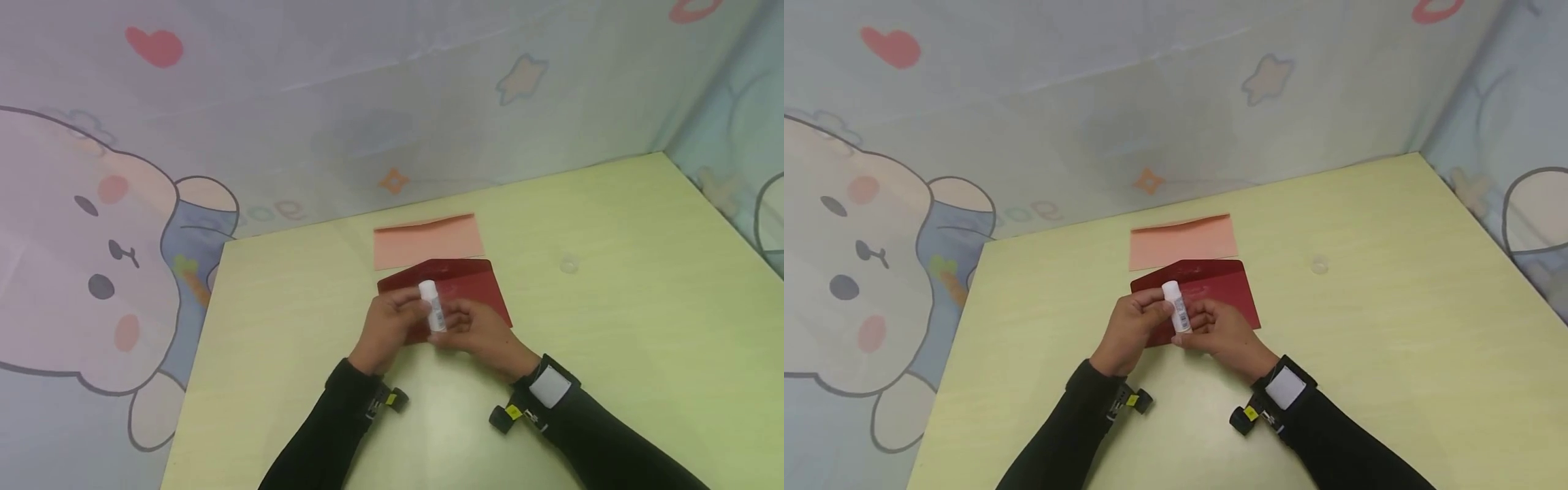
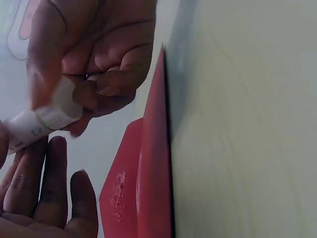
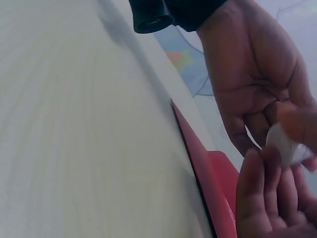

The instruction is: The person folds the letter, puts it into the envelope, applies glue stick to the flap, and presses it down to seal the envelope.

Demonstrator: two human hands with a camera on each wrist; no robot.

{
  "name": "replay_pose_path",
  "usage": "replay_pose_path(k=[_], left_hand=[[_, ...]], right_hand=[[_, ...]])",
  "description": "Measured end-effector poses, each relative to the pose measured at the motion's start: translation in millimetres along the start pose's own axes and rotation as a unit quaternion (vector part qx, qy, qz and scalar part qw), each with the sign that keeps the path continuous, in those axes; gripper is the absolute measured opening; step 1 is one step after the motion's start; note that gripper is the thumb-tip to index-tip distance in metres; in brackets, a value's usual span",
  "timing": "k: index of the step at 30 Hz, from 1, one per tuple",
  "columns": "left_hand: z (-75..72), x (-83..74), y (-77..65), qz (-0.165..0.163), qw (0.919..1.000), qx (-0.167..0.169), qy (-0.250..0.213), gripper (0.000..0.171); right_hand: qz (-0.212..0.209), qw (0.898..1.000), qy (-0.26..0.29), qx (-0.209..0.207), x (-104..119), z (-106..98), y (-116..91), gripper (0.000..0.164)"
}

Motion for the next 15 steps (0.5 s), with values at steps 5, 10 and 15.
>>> replay_pose_path(k=[5,10,15], left_hand=[[4.5,-1.5,0.9,0.009,0.9996,0.027,0.005,0.032],[9.3,-0.5,-1.7,-0.007,0.9955,0.092,-0.019,0.035],[19.3,-6.4,-5.1,0.011,0.9812,0.180,-0.069,0.043]], right_hand=[[-0.012,1.000,-0.018,0.001,1.5,0.5,-0.4,0.050],[-0.030,0.979,0.150,0.136,-4.2,11.6,-3.5,0.059],[-0.077,0.890,0.346,0.287,6.7,23.9,-11.8,0.038]])
Point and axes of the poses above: each hand's wrist, its own y-axis towards the middle knuckle, its own z-axis out of the palm, x = y × z, the point moved 8 cm from there along y, towards the middle knuckle, and after that the axes turned 8 degrees about x, right-handed, at the moved point
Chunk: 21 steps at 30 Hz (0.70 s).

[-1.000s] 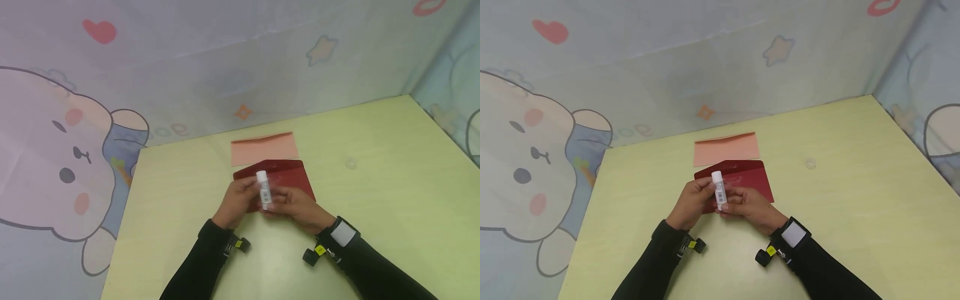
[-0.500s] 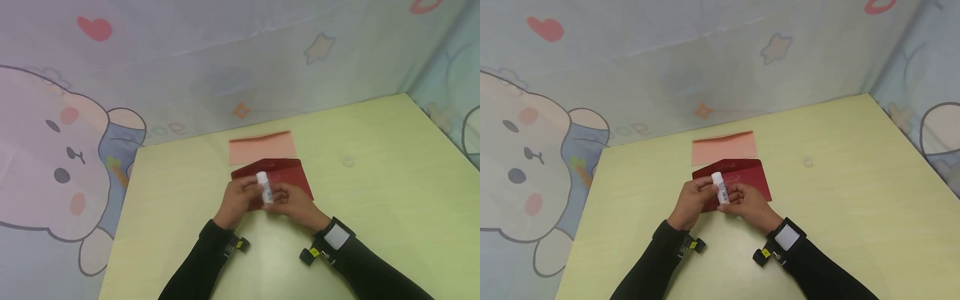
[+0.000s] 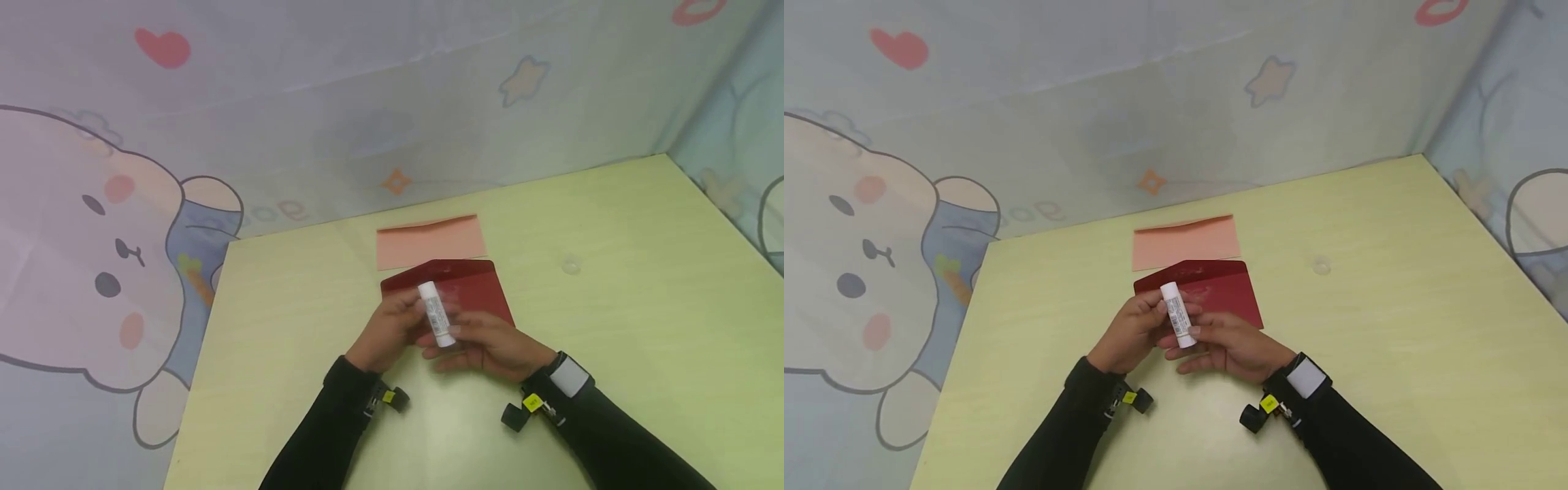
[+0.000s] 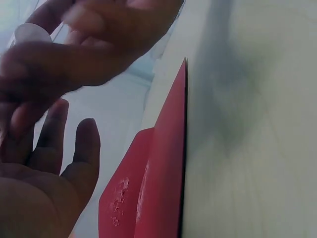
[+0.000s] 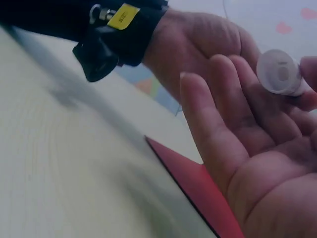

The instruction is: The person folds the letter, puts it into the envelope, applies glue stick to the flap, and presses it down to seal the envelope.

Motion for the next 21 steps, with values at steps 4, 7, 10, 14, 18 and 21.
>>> replay_pose_path(k=[4,7,10,14,18,21], left_hand=[[0.9,-2.6,-0.9,0.004,1.0000,-0.003,-0.002,0.041],[-1.8,-2.7,-2.4,-0.012,0.9994,-0.031,0.002,0.039],[-3.3,-2.9,-2.5,-0.018,0.9984,-0.053,0.010,0.038],[-6.6,-2.3,-1.9,-0.013,0.9963,-0.081,0.023,0.038],[-10.3,-2.6,-2.6,-0.011,0.9919,-0.118,0.047,0.037],[-12.2,-2.1,-3.6,-0.014,0.9883,-0.141,0.057,0.034]], right_hand=[[-0.005,0.999,0.025,0.019,0.7,1.4,-1.2,0.040],[0.005,1.000,0.006,-0.017,0.1,-4.7,-3.0,0.036],[0.009,0.998,-0.034,-0.048,0.8,-10.1,-4.2,0.033],[0.019,0.991,-0.094,-0.094,2.1,-16.1,-4.2,0.035],[0.035,0.980,-0.141,-0.135,2.9,-20.3,-4.2,0.057],[0.047,0.970,-0.182,-0.157,3.0,-22.5,-5.0,0.059]])
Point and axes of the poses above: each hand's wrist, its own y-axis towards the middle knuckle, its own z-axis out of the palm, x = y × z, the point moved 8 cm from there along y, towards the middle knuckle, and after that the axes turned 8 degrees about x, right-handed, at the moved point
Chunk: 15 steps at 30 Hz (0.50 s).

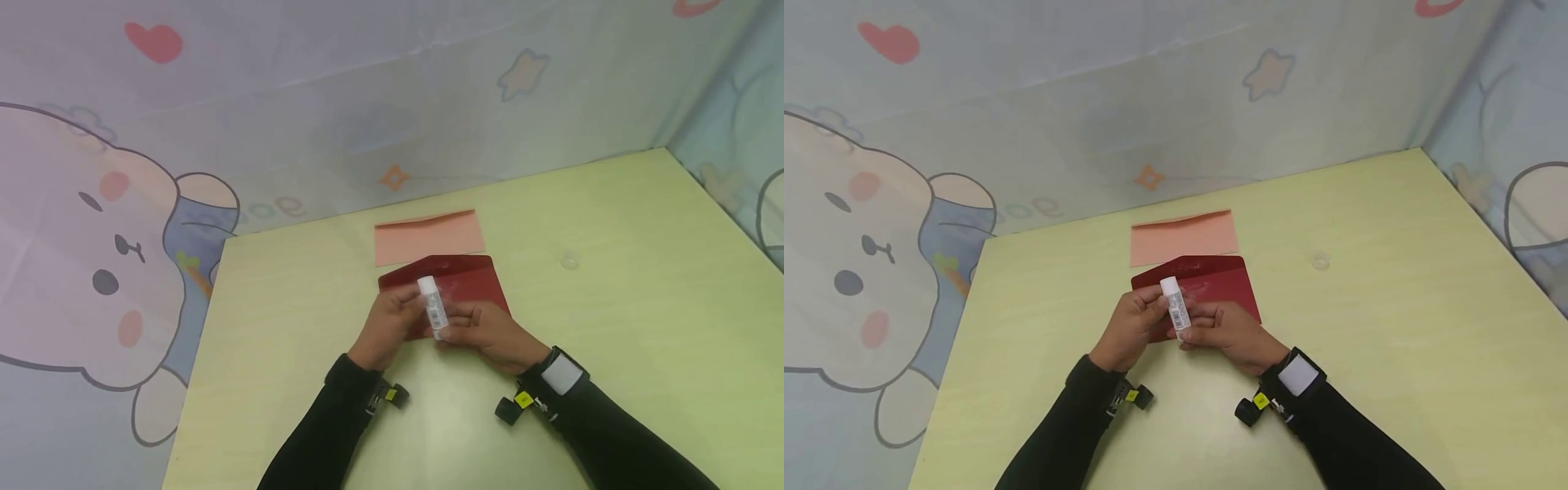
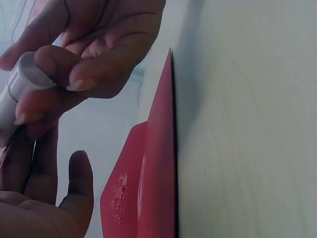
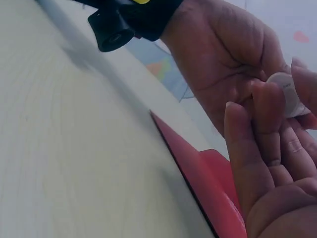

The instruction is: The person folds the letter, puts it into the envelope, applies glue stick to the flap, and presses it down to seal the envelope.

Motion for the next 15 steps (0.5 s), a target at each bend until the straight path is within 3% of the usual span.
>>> replay_pose_path(k=[3,7,12,15], left_hand=[[-3.1,0.6,0.2,-0.001,0.9999,-0.014,0.008,0.032],[-9.6,2.1,0.0,-0.007,0.9995,-0.032,0.005,0.031],[-18.8,5.5,-0.4,-0.024,0.9966,-0.062,-0.048,0.032],[-22.6,6.9,-1.6,-0.035,0.9950,-0.077,-0.054,0.033]], right_hand=[[0.016,0.996,-0.079,-0.037,5.2,-5.6,-2.3,0.055],[0.046,0.981,-0.166,-0.094,26.0,-29.9,-14.9,0.054],[0.041,0.961,-0.197,-0.187,59.6,-84.9,-47.8,0.052],[0.034,0.950,-0.202,-0.236,67.9,-111.5,-67.9,0.051]])
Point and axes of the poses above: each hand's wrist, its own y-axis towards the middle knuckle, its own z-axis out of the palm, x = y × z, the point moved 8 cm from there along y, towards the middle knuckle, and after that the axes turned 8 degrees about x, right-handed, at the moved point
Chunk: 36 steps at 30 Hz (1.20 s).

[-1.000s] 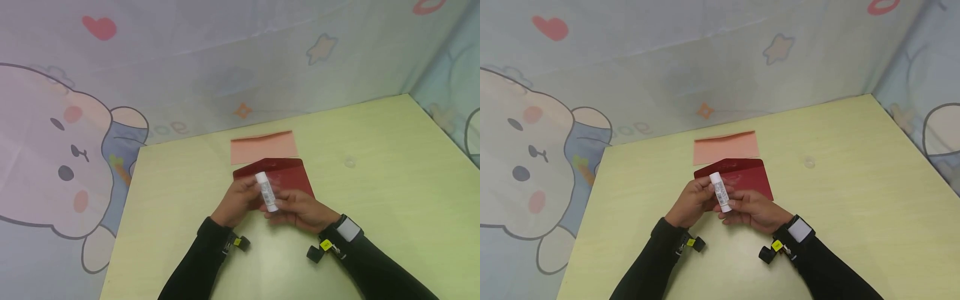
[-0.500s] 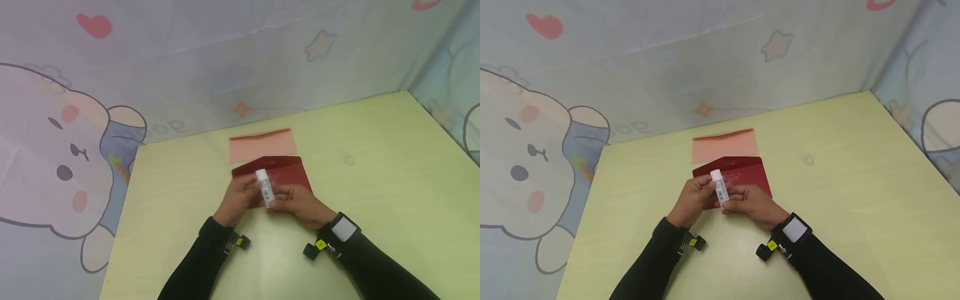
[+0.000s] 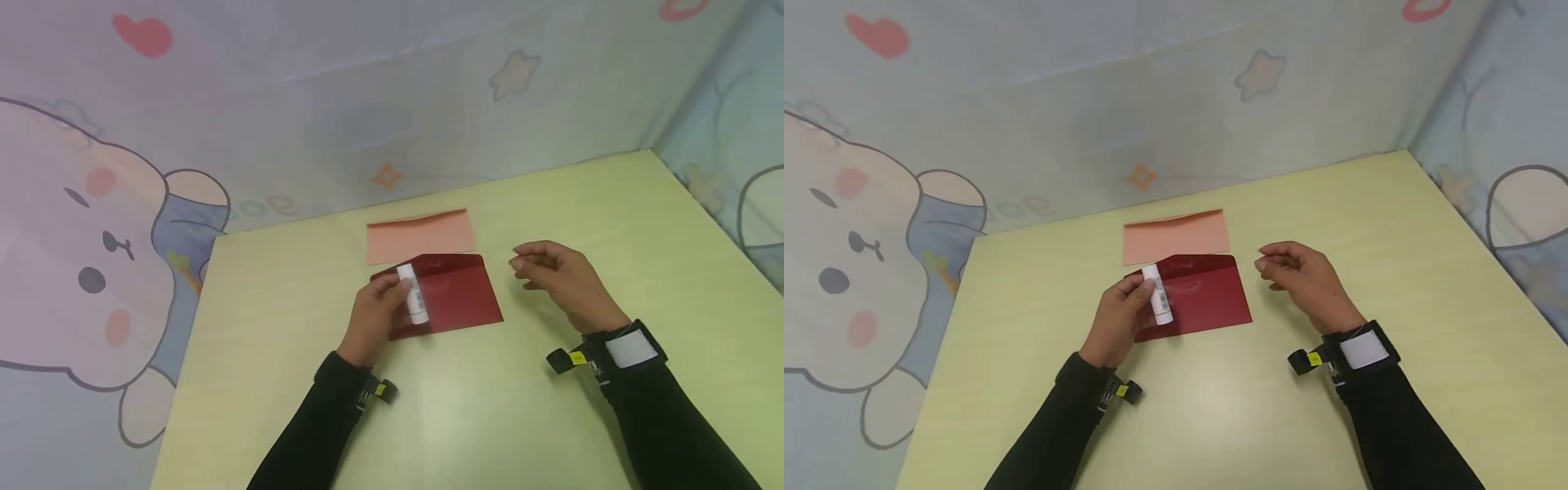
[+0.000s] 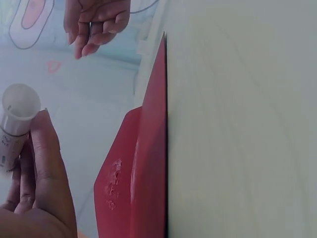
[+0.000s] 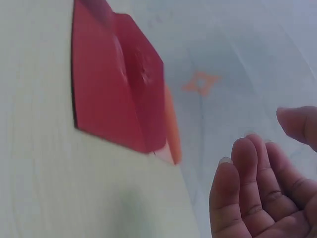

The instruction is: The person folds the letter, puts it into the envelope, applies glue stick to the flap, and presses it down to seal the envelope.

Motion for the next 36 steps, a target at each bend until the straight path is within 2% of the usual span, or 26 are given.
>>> replay_pose_path(k=[3,6,9,15,18,21,25,29,34,36], left_hand=[[-0.9,1.6,-1.6,-0.009,0.9999,0.000,-0.011,0.031],[0.7,3.4,-3.3,-0.015,0.9993,0.008,-0.034,0.027],[2.9,5.8,-3.4,-0.021,0.9990,0.012,-0.038,0.021],[14.8,9.7,-3.2,-0.021,0.9992,0.025,-0.022,0.020],[24.7,12.3,-3.0,-0.019,0.9990,0.040,-0.008,0.022],[32.6,14.4,-2.9,-0.017,0.9984,0.052,0.010,0.023],[37.5,11.7,-3.9,-0.013,0.9974,0.059,0.039,0.023],[34.2,7.4,-4.7,-0.014,0.9956,0.067,0.063,0.022],[9.3,2.7,-9.0,-0.008,0.9966,0.052,0.063,0.033],[-7.6,-0.5,-16.5,-0.005,0.9981,0.028,0.054,0.034]], right_hand=[[0.012,1.000,-0.013,-0.021,-8.6,-13.8,-3.6,0.049],[0.018,0.999,-0.041,-0.011,-11.5,-5.3,-4.2,0.047],[0.012,0.998,-0.050,0.019,-6.7,22.7,-3.3,0.045],[-0.020,0.995,-0.022,0.095,9.9,90.2,-1.3,0.042],[-0.035,0.993,-0.044,0.102,15.1,109.8,-2.3,0.042],[-0.040,0.993,-0.063,0.087,18.5,116.8,-4.6,0.039],[-0.038,0.994,-0.085,0.065,19.6,113.1,-8.4,0.037],[-0.026,0.992,-0.115,0.038,17.8,97.0,-9.8,0.039],[0.007,0.989,-0.150,-0.007,11.5,59.3,-7.4,0.044],[0.025,0.984,-0.175,-0.022,6.7,43.7,-2.8,0.046]])
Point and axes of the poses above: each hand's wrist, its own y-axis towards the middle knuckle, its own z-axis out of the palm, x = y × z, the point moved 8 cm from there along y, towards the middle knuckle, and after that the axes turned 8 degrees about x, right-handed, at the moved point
